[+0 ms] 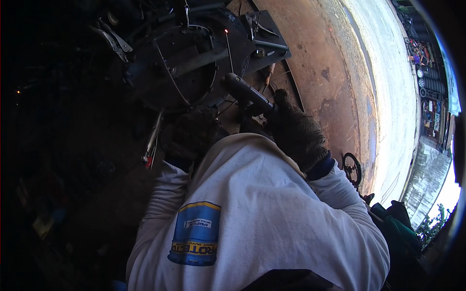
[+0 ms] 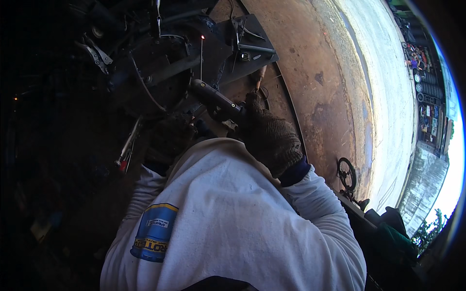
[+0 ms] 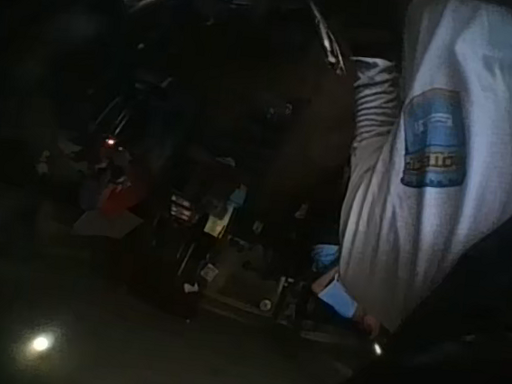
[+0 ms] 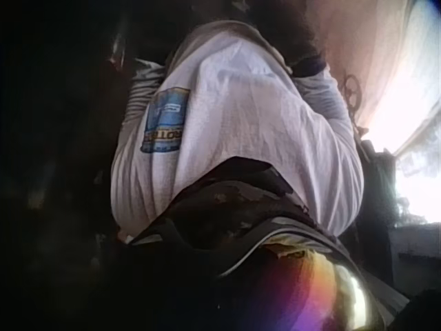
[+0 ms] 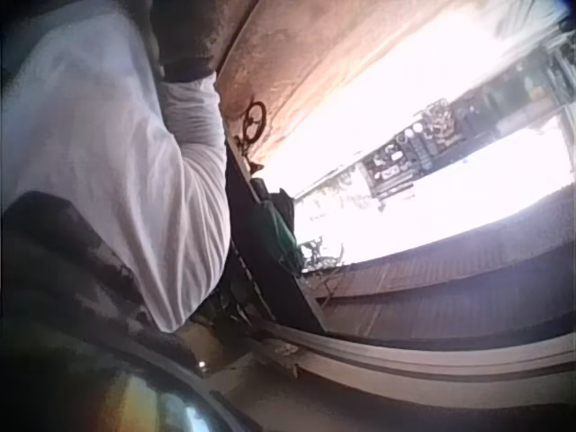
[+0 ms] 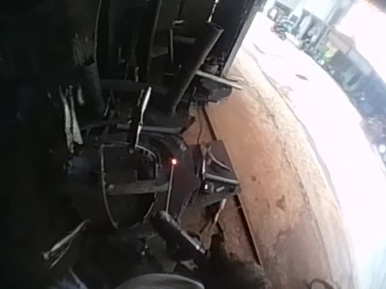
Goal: The person welds components of a metal frame on the ground, using a welding torch with one hand while holding or positioning pieces with the other gloved hand, and later uses a clamp to secure parts.
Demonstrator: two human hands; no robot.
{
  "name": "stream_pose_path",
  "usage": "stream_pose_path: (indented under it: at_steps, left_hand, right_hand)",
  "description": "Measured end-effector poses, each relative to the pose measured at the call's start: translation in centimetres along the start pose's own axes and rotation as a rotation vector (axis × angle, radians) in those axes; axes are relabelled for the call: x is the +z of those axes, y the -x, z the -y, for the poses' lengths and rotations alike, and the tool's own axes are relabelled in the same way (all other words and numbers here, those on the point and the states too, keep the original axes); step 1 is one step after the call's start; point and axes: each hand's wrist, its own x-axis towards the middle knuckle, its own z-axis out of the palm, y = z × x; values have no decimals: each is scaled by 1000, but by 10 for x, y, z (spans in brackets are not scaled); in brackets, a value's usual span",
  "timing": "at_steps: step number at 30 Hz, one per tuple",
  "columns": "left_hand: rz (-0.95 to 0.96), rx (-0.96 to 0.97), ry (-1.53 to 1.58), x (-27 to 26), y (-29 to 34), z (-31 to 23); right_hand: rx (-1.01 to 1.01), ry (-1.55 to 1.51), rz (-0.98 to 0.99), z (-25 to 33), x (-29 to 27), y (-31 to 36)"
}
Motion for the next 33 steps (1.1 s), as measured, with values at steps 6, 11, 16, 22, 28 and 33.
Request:
stream_pose_path:
  at_steps: [6,11,16,22,28,33]
  left_hand:
    - [182,9,-10,-15,-15,0]
    - [-104,94,5,-4,-6,5]
    - [-102,164,-12,-3,-4,8]
    - [7,52,65,-5,-1,4]
    - [26,-13,59,-2,2,3]
    - [0,-13,23,-3,4,3]
  right_hand:
    - [64,103,26,4,2,-5]
    - [-80,111,-54,-10,11,-4]
    - [-171,55,-112,-7,5,5]
    - [-110,43,-59,6,-1,2]
    - [-105,0,-44,1,1,-1]
    - [-64,38,5,0,0,-10]
